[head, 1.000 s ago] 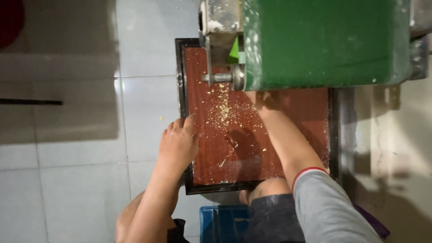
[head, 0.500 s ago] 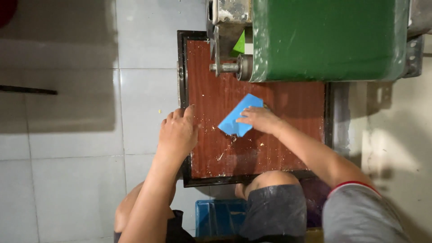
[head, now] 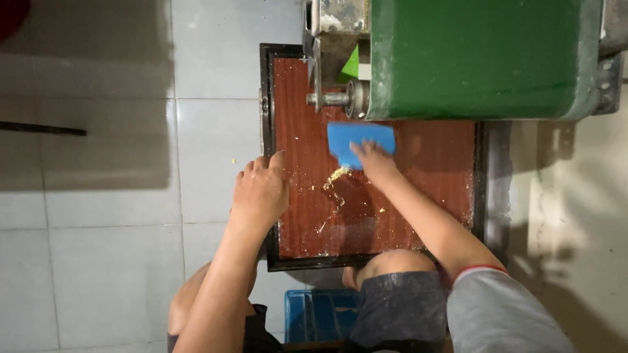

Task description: Flattening and folding dough using a manual rolling machine and cleaning the machine bed with a scraper.

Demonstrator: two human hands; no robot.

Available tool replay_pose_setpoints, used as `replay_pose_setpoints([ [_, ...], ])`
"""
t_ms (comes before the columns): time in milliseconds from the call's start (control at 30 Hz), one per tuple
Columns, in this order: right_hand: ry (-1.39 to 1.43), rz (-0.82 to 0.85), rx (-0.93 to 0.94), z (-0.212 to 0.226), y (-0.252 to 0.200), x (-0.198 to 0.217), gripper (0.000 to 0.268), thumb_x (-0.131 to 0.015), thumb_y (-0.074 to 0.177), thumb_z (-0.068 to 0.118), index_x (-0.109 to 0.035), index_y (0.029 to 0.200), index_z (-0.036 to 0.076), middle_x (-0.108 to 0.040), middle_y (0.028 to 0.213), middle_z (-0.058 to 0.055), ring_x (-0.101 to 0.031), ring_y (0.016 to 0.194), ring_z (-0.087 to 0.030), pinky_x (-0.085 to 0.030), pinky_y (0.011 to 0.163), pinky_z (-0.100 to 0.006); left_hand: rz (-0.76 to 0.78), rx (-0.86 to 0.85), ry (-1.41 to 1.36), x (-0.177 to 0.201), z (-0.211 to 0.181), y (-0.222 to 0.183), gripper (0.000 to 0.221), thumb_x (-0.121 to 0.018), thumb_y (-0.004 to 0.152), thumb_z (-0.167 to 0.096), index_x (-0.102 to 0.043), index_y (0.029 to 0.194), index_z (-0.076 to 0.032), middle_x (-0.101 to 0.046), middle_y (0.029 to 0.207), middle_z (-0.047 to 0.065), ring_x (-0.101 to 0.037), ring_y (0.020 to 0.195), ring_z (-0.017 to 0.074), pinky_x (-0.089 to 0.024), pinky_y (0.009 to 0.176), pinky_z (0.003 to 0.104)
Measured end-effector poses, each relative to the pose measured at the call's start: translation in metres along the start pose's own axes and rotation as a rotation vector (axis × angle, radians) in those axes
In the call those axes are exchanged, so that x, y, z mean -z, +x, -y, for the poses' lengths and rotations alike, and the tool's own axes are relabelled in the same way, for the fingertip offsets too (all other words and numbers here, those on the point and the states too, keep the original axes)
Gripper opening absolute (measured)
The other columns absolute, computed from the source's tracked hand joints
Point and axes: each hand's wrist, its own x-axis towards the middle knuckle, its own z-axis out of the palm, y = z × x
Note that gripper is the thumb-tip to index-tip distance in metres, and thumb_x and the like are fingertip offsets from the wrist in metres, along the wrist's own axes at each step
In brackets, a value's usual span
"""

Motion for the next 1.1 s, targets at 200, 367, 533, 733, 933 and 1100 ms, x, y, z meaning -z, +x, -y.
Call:
replay_pose_setpoints([
  [200, -0.818, -0.283, 1.174, -0.102, -0.039, -0.004, 0.049, -0.051, 0.095, 0.001, -0.057, 0.139, 0.022, -0.066, 0.12, -0.016, -0.07, 0.109, -0.035, -0.059, 0.092, -0.046, -0.009, -0.017, 0.015, -0.005, -0.001, 0.0, 0.051, -0.064, 0.095, -0.035, -0.055, 0.138, -0.01, -0.068, 0.112, 0.019, -0.068, 0.11, 0.0383, -0.055, 0.091, 0.048],
  [367, -0.734, -0.128, 0.832, -0.004, -0.032, 0.053, 0.08, -0.062, 0.084, 0.006, -0.04, 0.15, 0.046, -0.06, 0.142, -0.009, -0.074, 0.1, -0.034, -0.06, 0.087, -0.049, -0.055, -0.024, 0.007, -0.003, -0.005, 0.0, 0.047, -0.065, 0.094, -0.033, -0.058, 0.136, -0.011, -0.068, 0.109, 0.019, -0.069, 0.108, 0.0382, -0.055, 0.089, 0.048],
  [533, -0.62, -0.18, 0.956, 0.04, 0.089, -0.046, 0.066, -0.064, 0.085, 0.003, -0.056, 0.143, 0.031, -0.064, 0.128, -0.01, -0.065, 0.119, -0.032, -0.056, 0.097, -0.044, -0.048, -0.015, -0.012, -0.003, -0.003, 0.007, 0.048, -0.063, 0.094, -0.033, -0.056, 0.136, -0.012, -0.067, 0.111, 0.019, -0.068, 0.11, 0.039, -0.055, 0.089, 0.049],
  [733, -0.516, -0.046, 1.157, 0.049, -0.018, -0.045, 0.028, -0.057, 0.099, 0.013, -0.067, 0.125, 0.014, -0.068, 0.115, -0.018, -0.068, 0.112, -0.036, -0.057, 0.093, -0.044, -0.041, 0.015, -0.018, -0.007, 0.01, 0.008, 0.051, -0.065, 0.094, -0.033, -0.055, 0.139, -0.012, -0.067, 0.114, 0.019, -0.068, 0.111, 0.0384, -0.055, 0.091, 0.049],
  [933, -0.805, 0.073, 1.593, -0.02, -0.041, -0.031, 0.026, -0.06, 0.094, 0.004, -0.067, 0.116, 0.015, -0.067, 0.112, -0.015, -0.066, 0.111, -0.035, -0.054, 0.099, -0.047, 0.0, 0.038, -0.041, 0.013, 0.004, 0.006, 0.052, -0.066, 0.095, -0.036, -0.056, 0.14, -0.011, -0.067, 0.115, 0.021, -0.068, 0.111, 0.0377, -0.055, 0.094, 0.049],
  [1100, -0.66, 0.115, 1.427, -0.026, -0.07, 0.032, 0.042, -0.051, 0.091, -0.011, -0.067, 0.119, 0.016, -0.066, 0.112, -0.014, -0.062, 0.119, -0.036, -0.052, 0.105, -0.047, -0.032, 0.005, -0.081, 0.019, 0.01, 0.001, 0.051, -0.068, 0.095, -0.03, -0.057, 0.139, -0.006, -0.067, 0.116, 0.024, -0.068, 0.111, 0.0436, -0.054, 0.093, 0.054],
])
